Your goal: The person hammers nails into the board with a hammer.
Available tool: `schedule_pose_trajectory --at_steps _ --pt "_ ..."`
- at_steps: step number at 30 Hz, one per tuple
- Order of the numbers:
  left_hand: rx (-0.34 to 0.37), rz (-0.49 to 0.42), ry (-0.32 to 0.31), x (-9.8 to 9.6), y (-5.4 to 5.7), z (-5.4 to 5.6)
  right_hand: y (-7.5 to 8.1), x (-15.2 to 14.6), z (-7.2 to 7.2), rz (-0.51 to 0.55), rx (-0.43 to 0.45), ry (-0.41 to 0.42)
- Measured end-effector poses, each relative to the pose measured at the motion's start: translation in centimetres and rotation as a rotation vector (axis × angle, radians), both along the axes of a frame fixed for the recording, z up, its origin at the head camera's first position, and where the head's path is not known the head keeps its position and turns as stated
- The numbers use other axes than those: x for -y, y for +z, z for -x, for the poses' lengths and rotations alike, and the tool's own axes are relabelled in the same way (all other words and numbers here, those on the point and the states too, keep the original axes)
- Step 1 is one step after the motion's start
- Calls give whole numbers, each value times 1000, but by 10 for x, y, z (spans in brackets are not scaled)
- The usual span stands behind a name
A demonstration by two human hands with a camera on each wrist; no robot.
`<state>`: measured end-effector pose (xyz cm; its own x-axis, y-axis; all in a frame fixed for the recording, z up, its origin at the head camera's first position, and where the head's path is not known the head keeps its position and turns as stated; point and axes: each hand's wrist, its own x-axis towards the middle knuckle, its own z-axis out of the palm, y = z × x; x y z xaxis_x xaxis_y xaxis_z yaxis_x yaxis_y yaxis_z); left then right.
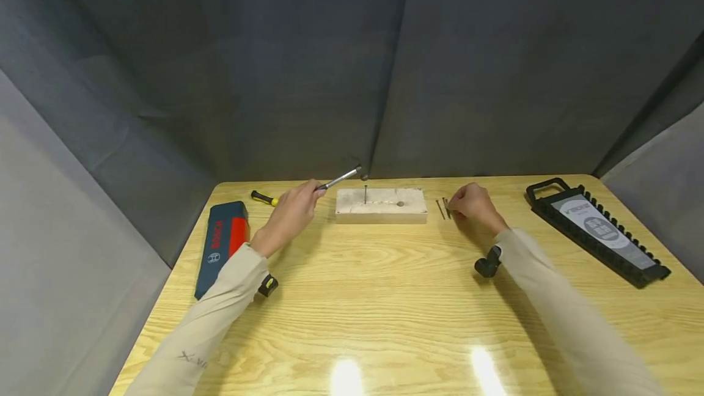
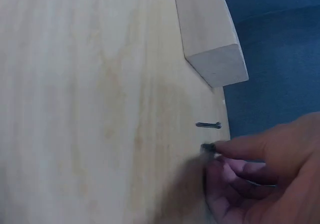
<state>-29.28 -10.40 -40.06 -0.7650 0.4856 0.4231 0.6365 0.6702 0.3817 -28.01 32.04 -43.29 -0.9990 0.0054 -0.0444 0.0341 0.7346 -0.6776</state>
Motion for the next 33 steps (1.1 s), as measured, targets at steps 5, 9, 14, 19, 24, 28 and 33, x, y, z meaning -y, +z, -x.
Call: schedule_pose_trajectory --at_steps 5,9,14,19,24,28,33 --pt "-8 -1 5 2 -4 -1 1 2 4 -22 34 -11" --pt "-15 -11 -2 2 -6 -1 0 -2 7 -11 63 -30" --pt "-12 -6 13 4 -6 0 0 -7 9 75 89 -61" --pt "-15 1 24 8 -3 0 0 -7 8 193 42 -89" --pt "-36 -9 7 8 -1 0 5 10 11 346 -110 -61" --pt "-42 -9 9 7 -2 0 17 37 14 472 -209 23" --pt "-17 -6 16 8 -4 -1 21 73 16 556 -255 92"
